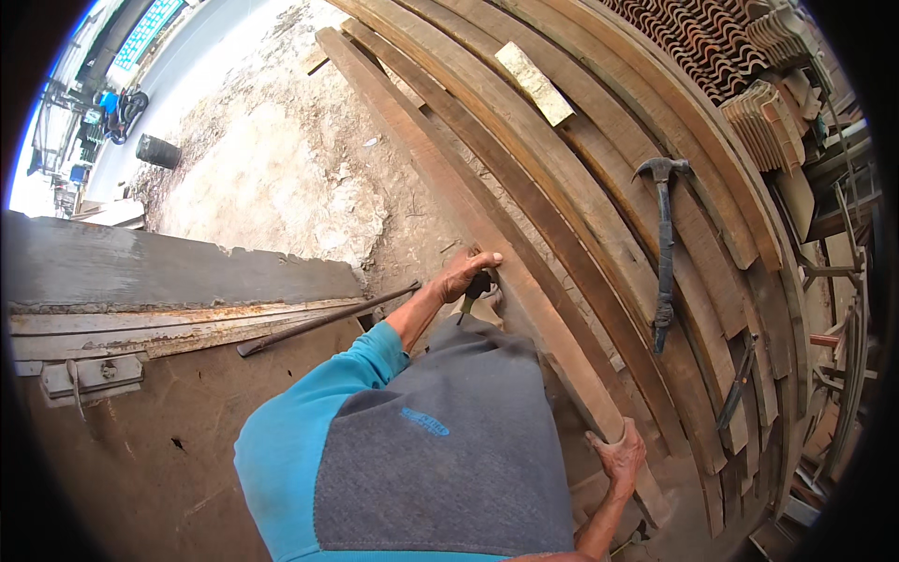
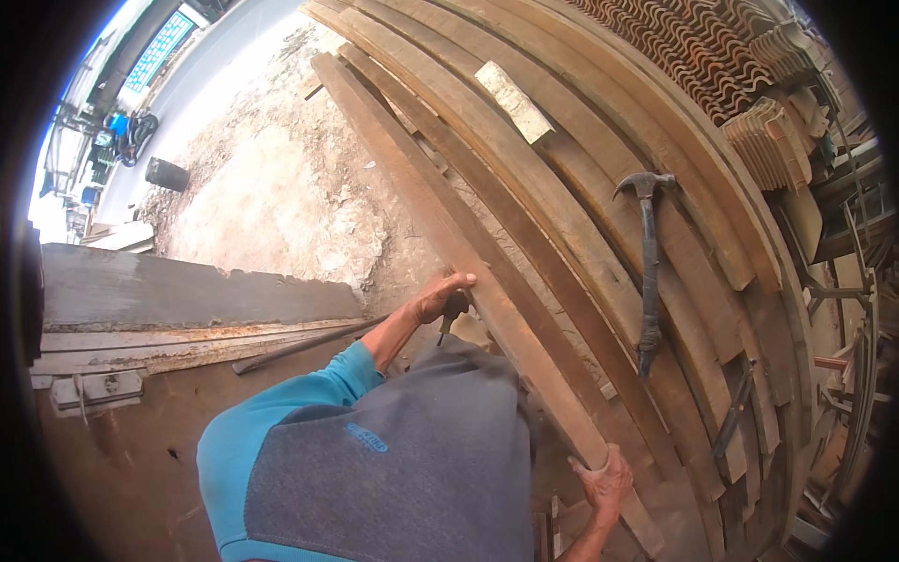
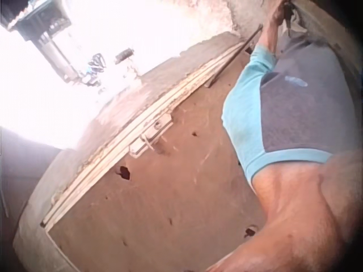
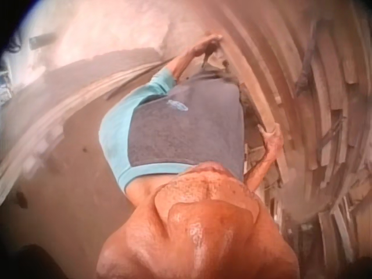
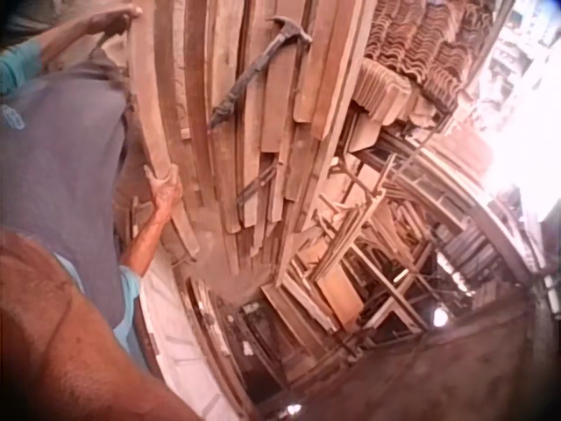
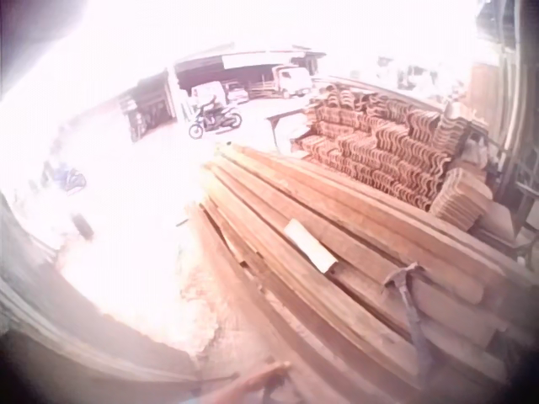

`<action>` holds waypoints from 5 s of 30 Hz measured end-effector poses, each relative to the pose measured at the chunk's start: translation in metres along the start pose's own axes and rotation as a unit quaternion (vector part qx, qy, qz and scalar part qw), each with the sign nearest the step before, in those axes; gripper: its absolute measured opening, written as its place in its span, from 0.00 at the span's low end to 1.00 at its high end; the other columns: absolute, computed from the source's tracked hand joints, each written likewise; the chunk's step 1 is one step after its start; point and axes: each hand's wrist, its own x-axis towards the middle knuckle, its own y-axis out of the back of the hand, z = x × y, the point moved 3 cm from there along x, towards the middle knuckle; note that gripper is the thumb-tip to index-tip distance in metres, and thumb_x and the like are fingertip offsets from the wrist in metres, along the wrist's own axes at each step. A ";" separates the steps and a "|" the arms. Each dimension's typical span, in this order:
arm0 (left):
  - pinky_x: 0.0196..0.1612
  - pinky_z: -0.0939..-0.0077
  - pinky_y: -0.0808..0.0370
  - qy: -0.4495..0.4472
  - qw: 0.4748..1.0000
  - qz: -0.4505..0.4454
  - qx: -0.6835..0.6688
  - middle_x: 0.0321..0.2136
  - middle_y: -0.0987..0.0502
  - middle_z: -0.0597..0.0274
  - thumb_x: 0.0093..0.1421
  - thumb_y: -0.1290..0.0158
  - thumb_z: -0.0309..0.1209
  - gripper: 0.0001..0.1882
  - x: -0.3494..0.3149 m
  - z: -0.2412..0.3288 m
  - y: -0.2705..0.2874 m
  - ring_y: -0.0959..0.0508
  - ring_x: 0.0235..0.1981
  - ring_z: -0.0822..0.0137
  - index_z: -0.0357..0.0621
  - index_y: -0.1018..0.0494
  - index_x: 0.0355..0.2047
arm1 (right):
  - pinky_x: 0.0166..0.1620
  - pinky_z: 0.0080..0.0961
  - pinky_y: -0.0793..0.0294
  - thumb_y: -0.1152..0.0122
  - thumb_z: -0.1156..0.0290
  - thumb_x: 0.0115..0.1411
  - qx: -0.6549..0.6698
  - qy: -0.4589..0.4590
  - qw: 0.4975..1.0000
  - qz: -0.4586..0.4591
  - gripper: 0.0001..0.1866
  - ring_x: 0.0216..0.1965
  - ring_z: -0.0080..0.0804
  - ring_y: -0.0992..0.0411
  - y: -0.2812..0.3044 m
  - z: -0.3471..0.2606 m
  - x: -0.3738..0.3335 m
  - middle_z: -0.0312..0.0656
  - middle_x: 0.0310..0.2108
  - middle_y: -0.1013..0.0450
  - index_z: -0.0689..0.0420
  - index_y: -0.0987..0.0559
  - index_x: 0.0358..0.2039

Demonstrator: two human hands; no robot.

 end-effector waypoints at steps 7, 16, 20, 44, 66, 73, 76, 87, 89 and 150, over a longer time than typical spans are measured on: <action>0.25 0.73 0.26 0.011 0.997 -0.014 -0.081 0.24 0.24 0.62 0.58 0.42 0.54 0.26 0.088 0.013 0.010 0.24 0.22 0.68 0.42 0.26 0.39 | 0.42 0.49 0.28 0.17 0.57 0.35 0.012 0.070 0.982 0.177 0.34 0.39 0.56 0.25 -0.027 -0.022 0.028 0.51 0.33 0.22 0.57 0.24 0.41; 0.22 0.78 0.28 0.075 0.973 -0.015 0.217 0.32 0.17 0.54 0.67 0.49 0.55 0.30 0.092 0.047 0.015 0.29 0.20 0.75 0.34 0.27 0.44 | 0.56 0.44 0.33 0.18 0.52 0.38 0.013 0.051 0.981 0.189 0.39 0.50 0.48 0.28 -0.039 -0.015 0.084 0.47 0.44 0.23 0.58 0.24 0.49; 0.22 0.78 0.28 0.027 0.975 0.012 0.221 0.31 0.17 0.55 0.70 0.50 0.50 0.24 0.109 0.054 -0.003 0.28 0.20 0.76 0.37 0.27 0.43 | 0.62 0.44 0.39 0.21 0.54 0.44 0.018 0.053 0.944 0.325 0.34 0.55 0.43 0.30 -0.013 -0.021 0.090 0.44 0.51 0.24 0.57 0.22 0.49; 0.25 0.78 0.25 0.201 0.979 -0.017 0.044 0.38 0.18 0.54 0.60 0.42 0.63 0.49 0.081 -0.044 0.027 0.27 0.24 0.74 0.29 0.38 0.62 | 0.69 0.55 0.49 0.28 0.54 0.55 0.017 -0.043 0.989 0.142 0.43 0.66 0.54 0.41 -0.089 0.001 0.067 0.52 0.64 0.36 0.55 0.36 0.67; 0.32 0.78 0.24 -0.021 0.965 0.010 0.262 0.33 0.19 0.58 0.66 0.42 0.47 0.22 0.004 -0.008 -0.047 0.23 0.27 0.72 0.39 0.26 0.44 | 0.58 0.44 0.30 0.28 0.53 0.56 0.231 0.050 0.960 0.149 0.34 0.53 0.50 0.27 -0.092 -0.038 0.039 0.52 0.50 0.25 0.61 0.26 0.57; 0.40 0.75 0.24 -0.244 0.880 -0.233 0.335 0.33 0.21 0.63 0.68 0.43 0.33 0.11 -0.038 0.024 -0.177 0.22 0.34 0.72 0.38 0.25 0.44 | 0.54 0.38 0.25 0.30 0.60 0.57 0.401 0.124 0.908 0.011 0.29 0.51 0.46 0.24 -0.064 -0.118 0.047 0.50 0.48 0.23 0.59 0.26 0.56; 0.46 0.70 0.22 -0.018 0.931 -0.296 0.214 0.39 0.19 0.56 0.67 0.41 0.34 0.16 -0.042 0.011 -0.202 0.19 0.40 0.64 0.39 0.27 0.50 | 0.53 0.39 0.24 0.36 0.66 0.58 0.454 0.128 0.881 0.029 0.25 0.51 0.46 0.23 -0.072 -0.112 0.056 0.49 0.50 0.23 0.58 0.26 0.56; 0.62 0.51 0.33 -0.246 0.697 -0.309 0.599 0.59 0.30 0.44 0.64 0.41 0.43 0.31 0.029 -0.010 -0.144 0.31 0.61 0.43 0.40 0.35 0.61 | 0.47 0.44 0.26 0.40 0.69 0.62 0.387 -0.021 0.912 0.136 0.16 0.43 0.58 0.25 -0.085 -0.053 0.017 0.56 0.40 0.24 0.63 0.25 0.48; 0.62 0.49 0.34 -0.292 0.659 -0.307 0.621 0.57 0.29 0.45 0.61 0.39 0.40 0.31 0.039 -0.013 -0.136 0.31 0.60 0.42 0.41 0.34 0.61 | 0.45 0.45 0.26 0.40 0.68 0.63 0.397 -0.056 0.905 0.142 0.16 0.42 0.59 0.25 -0.087 -0.048 0.010 0.57 0.39 0.24 0.64 0.26 0.48; 0.49 0.64 0.26 -0.110 0.960 -0.120 0.229 0.41 0.23 0.50 0.63 0.41 0.45 0.29 -0.072 -0.025 -0.136 0.23 0.44 0.59 0.39 0.33 0.56 | 0.49 0.37 0.22 0.35 0.66 0.65 0.326 0.074 0.884 0.326 0.21 0.47 0.40 0.23 -0.009 -0.016 0.052 0.50 0.47 0.22 0.62 0.24 0.54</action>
